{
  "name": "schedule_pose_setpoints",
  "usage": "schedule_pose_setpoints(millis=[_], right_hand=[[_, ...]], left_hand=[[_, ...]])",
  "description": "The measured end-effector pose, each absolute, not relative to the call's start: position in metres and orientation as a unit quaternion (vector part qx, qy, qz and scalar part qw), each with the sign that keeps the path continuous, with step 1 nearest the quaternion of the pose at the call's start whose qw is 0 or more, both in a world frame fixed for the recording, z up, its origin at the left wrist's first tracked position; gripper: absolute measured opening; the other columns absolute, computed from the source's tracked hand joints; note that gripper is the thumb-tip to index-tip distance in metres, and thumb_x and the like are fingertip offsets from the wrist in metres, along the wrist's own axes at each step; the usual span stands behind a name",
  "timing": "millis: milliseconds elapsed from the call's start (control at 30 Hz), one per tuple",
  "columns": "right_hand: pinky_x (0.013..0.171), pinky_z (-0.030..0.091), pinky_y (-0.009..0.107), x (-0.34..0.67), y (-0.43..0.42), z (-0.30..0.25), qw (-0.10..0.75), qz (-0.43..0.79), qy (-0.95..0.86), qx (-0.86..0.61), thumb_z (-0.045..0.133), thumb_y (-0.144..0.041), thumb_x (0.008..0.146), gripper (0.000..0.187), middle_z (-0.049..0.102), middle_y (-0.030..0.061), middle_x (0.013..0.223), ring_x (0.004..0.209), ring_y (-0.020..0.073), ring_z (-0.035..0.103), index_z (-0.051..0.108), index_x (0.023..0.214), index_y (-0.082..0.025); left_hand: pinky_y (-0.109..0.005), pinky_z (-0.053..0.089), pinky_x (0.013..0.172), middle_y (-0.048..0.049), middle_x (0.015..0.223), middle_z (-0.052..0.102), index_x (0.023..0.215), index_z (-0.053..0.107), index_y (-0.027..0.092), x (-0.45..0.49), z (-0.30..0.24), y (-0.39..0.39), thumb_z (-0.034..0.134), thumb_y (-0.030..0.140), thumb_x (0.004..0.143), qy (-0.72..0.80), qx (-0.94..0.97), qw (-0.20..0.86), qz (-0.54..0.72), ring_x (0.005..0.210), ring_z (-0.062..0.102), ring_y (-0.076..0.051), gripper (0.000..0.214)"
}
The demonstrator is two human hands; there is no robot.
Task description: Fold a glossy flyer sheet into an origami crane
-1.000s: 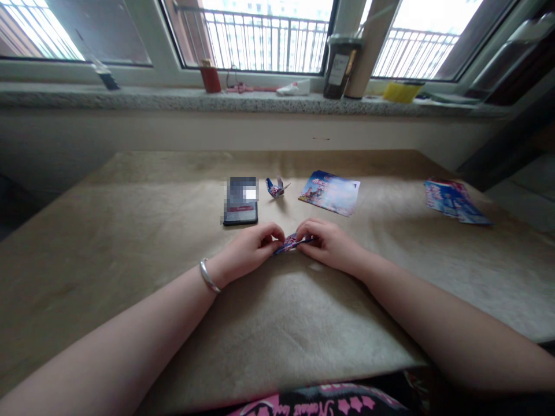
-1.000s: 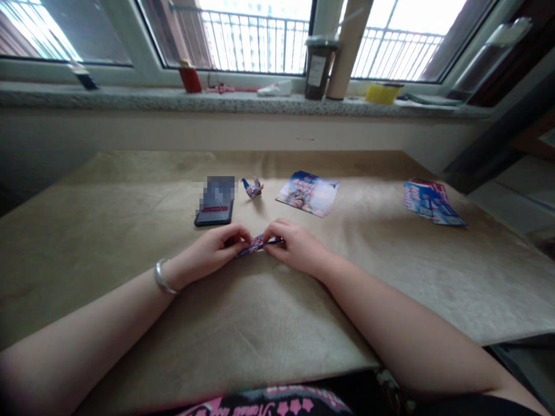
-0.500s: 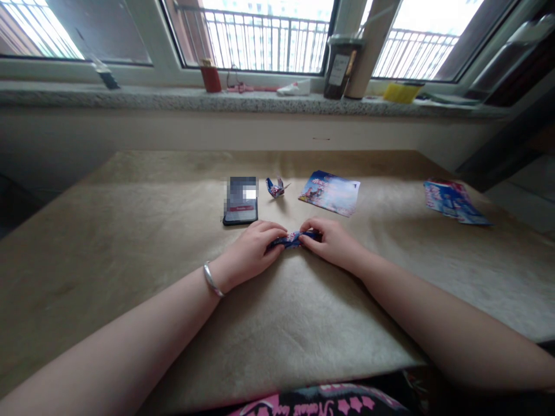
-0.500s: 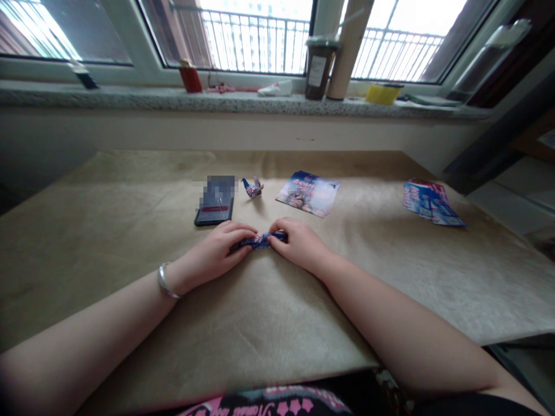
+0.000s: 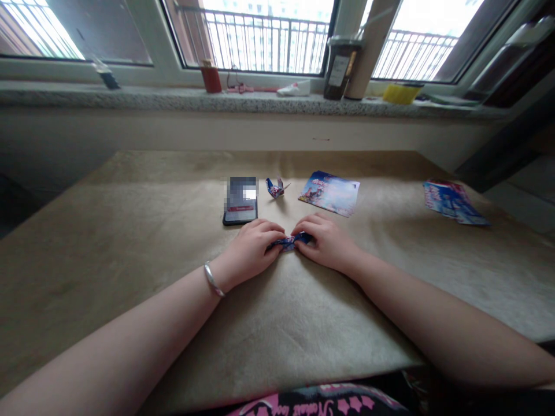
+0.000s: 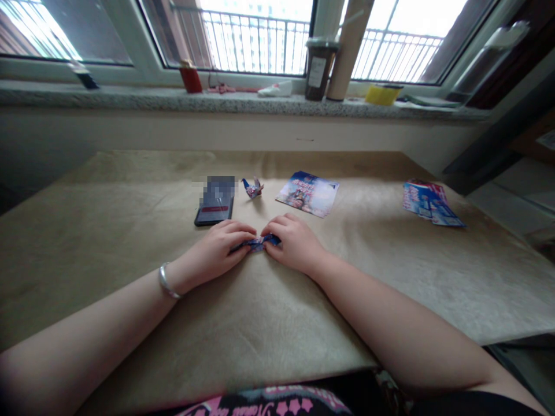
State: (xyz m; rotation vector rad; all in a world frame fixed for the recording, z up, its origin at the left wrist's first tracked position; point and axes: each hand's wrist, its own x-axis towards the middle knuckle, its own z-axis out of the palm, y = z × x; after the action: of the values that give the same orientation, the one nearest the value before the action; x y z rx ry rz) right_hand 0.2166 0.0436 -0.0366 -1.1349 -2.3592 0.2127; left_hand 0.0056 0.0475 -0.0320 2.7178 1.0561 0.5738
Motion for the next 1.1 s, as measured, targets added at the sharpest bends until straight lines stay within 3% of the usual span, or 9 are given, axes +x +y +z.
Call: schedule_pose_setpoints(millis=[500, 767, 1100], right_hand=[[0.073, 0.039, 0.028, 0.211, 0.042, -0.039, 0.224, 0.014, -0.885, -0.409, 0.057, -0.024, 0.084, 0.012, 0.064, 0.0045, 0.082, 0.081, 0.0175, 0.054, 0.064, 0.076, -0.019], [0.064, 0.035, 0.027, 0.213, 0.032, -0.029, 0.143, -0.065, -0.902, -0.403, 0.047, -0.029, 0.091, 0.022, 0.063, 0.0044, 0.082, 0.077, 0.0162, 0.055, 0.066, 0.083, -0.02], [0.062, 0.036, 0.027, 0.211, 0.025, -0.025, 0.091, -0.068, -0.905, -0.41, 0.046, -0.026, 0.093, 0.02, 0.064, 0.0053, 0.087, 0.08, 0.017, 0.055, 0.065, 0.089, -0.02]], left_hand=[[-0.037, 0.048, 0.09, -0.0065, 0.106, 0.067, 0.101, 0.069, 0.02, 0.007, -0.028, 0.043, 0.05, 0.019, 0.087, 0.332, 0.927, 0.029, 0.173, 0.099, 0.059, -0.021, 0.023], [-0.038, 0.049, 0.091, -0.0072, 0.109, 0.066, 0.108, 0.067, 0.019, 0.007, -0.023, 0.039, 0.049, 0.02, 0.087, 0.329, 0.932, 0.022, 0.151, 0.102, 0.058, -0.022, 0.027], [-0.037, 0.049, 0.089, -0.0079, 0.104, 0.067, 0.107, 0.067, 0.018, 0.005, -0.023, 0.039, 0.047, 0.022, 0.09, 0.294, 0.942, 0.04, 0.16, 0.098, 0.058, -0.02, 0.027]])
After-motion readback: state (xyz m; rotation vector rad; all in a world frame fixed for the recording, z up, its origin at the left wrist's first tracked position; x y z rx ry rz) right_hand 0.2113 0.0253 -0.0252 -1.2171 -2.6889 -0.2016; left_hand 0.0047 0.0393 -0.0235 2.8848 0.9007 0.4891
